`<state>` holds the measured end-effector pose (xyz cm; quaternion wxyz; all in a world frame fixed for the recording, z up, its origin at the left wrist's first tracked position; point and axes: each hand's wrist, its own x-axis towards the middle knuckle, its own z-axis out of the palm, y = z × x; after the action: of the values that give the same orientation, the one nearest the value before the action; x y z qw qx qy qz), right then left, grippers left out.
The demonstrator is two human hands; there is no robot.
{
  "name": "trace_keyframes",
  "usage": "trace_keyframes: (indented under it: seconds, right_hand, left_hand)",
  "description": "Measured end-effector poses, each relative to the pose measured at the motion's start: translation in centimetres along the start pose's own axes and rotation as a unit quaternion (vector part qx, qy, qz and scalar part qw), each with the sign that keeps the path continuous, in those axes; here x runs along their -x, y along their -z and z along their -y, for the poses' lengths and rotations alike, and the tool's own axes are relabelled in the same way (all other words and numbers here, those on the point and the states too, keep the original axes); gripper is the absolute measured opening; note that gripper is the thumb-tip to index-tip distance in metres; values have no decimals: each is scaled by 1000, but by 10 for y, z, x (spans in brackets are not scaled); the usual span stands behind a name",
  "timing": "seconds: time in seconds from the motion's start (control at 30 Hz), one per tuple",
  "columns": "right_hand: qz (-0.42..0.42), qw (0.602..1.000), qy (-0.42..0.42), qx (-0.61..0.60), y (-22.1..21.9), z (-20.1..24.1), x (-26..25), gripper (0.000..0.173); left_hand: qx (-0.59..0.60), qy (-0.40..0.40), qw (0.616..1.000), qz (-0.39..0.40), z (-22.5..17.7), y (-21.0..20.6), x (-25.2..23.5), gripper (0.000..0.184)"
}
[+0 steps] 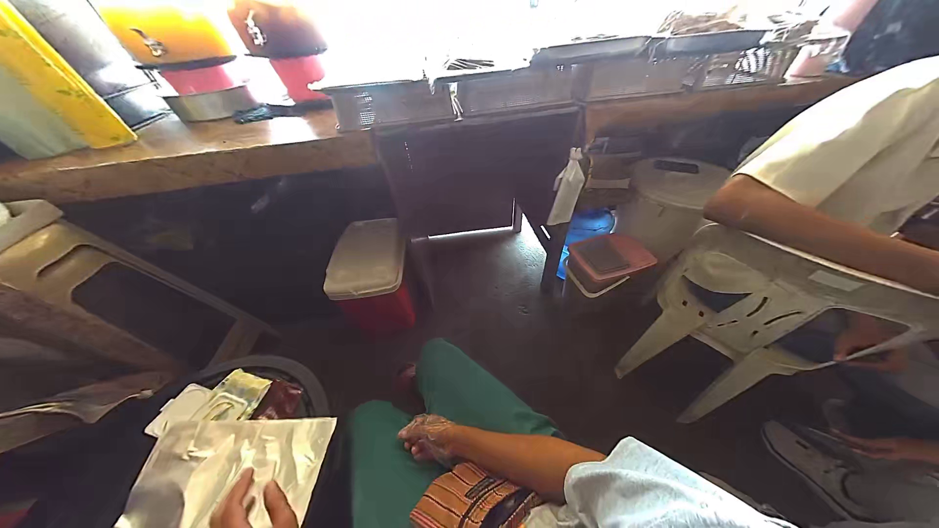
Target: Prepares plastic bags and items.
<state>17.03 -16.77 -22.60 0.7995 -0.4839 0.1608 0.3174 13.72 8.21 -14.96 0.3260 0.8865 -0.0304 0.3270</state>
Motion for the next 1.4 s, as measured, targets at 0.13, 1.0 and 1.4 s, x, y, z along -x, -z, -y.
trace_keyframes:
  seconds: [0.13,1.0,1.4]
  right_hand:
    - [3,1000,-1,6,-2,1,-1,19]
    - [-44,999,9,-5,-5,9,-2,11]
    - [134,787,476,369,-129,68,47,89]
  left_hand:
    - [-86,89,989,83,57,-37,-56,79]
    - [16,284,958,-39,86,-59,-46,35]
    - [383,347,840,-163,-85,-28,-65,37]
